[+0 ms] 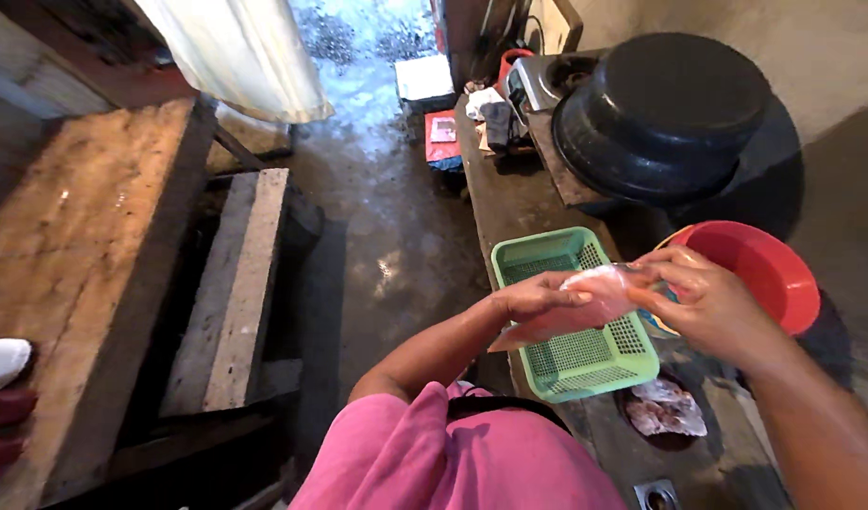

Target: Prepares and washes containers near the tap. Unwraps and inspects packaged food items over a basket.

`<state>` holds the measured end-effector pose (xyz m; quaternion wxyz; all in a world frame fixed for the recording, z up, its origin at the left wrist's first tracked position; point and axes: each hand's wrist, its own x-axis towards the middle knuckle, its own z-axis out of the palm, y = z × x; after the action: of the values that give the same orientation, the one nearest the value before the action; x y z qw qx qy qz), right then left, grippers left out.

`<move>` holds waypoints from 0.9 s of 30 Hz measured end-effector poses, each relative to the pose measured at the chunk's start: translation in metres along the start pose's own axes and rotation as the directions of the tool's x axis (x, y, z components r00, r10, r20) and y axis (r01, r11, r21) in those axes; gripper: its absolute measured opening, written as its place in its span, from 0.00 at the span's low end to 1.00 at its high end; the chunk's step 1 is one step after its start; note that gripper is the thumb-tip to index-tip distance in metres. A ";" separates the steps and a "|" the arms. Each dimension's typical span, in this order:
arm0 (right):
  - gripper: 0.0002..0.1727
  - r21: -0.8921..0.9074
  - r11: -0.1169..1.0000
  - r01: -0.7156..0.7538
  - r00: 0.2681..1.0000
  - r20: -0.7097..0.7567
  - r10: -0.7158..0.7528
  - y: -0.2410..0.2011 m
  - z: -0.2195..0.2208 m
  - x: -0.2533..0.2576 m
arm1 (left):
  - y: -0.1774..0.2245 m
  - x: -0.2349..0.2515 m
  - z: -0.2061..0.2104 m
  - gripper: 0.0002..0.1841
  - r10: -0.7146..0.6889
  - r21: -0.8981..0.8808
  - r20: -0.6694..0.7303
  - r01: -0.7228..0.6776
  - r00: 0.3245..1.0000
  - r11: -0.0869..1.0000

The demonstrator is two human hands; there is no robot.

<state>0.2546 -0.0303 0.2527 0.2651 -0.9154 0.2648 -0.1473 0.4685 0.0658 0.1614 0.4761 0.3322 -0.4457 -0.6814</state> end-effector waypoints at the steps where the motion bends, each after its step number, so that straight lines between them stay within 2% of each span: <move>1: 0.14 0.043 0.998 -0.046 0.999 0.004 0.046 -0.001 -0.001 0.001 | 0.002 0.000 0.001 0.16 0.005 0.001 0.011 -0.005 1.000 1.000; 4: 0.09 0.203 0.966 -0.162 0.987 0.017 0.162 -0.004 -0.003 0.002 | 0.004 -0.002 0.000 0.18 0.030 -0.023 0.057 -0.029 0.998 0.999; 7: 0.07 0.268 0.954 -0.135 0.989 -0.029 0.148 -0.006 0.000 0.002 | 0.003 -0.004 -0.002 0.20 0.034 -0.117 0.136 -0.018 0.990 0.993; 9: 0.09 0.238 0.962 -0.136 0.990 0.006 0.138 -0.013 0.000 0.002 | 0.007 -0.006 -0.001 0.17 0.013 -0.147 0.169 0.013 0.985 0.989; 11: 0.14 0.134 0.985 -0.109 0.994 0.044 0.104 -0.019 0.000 0.001 | 0.014 -0.006 0.004 0.12 -0.019 -0.097 0.149 0.034 0.989 0.995; 14: 0.17 0.060 0.995 -0.077 0.991 0.111 0.070 -0.021 0.001 0.000 | 0.015 -0.004 0.004 0.12 -0.020 0.012 0.147 0.018 0.989 1.000; 16: 0.16 0.095 0.991 -0.099 0.979 0.189 0.080 -0.019 -0.002 0.000 | 0.012 -0.003 0.004 0.15 -0.002 0.085 0.154 -0.011 0.988 0.996; 19: 0.14 0.214 0.958 -0.191 0.958 0.252 0.134 -0.012 -0.001 0.001 | 0.006 -0.003 0.003 0.24 0.001 0.112 0.190 -0.023 0.982 0.993; 21: 0.14 0.242 0.935 -0.258 0.948 0.249 0.197 -0.011 0.004 0.000 | 0.006 -0.004 0.005 0.25 0.009 0.120 0.191 -0.033 0.981 0.992; 24: 0.16 0.179 0.959 -0.218 0.966 0.181 0.185 -0.011 0.010 -0.003 | 0.006 -0.005 0.004 0.23 0.021 0.131 0.182 -0.045 0.983 0.990; 27: 0.14 0.218 0.950 -0.225 0.965 0.184 0.186 -0.012 0.008 -0.004 | 0.005 -0.006 0.004 0.22 0.007 0.129 0.179 -0.030 0.984 0.991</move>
<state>0.2597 -0.0161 0.2521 0.4067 -0.8535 0.3171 -0.0750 0.4690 0.0713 0.1680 0.4177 0.2961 -0.5335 -0.6732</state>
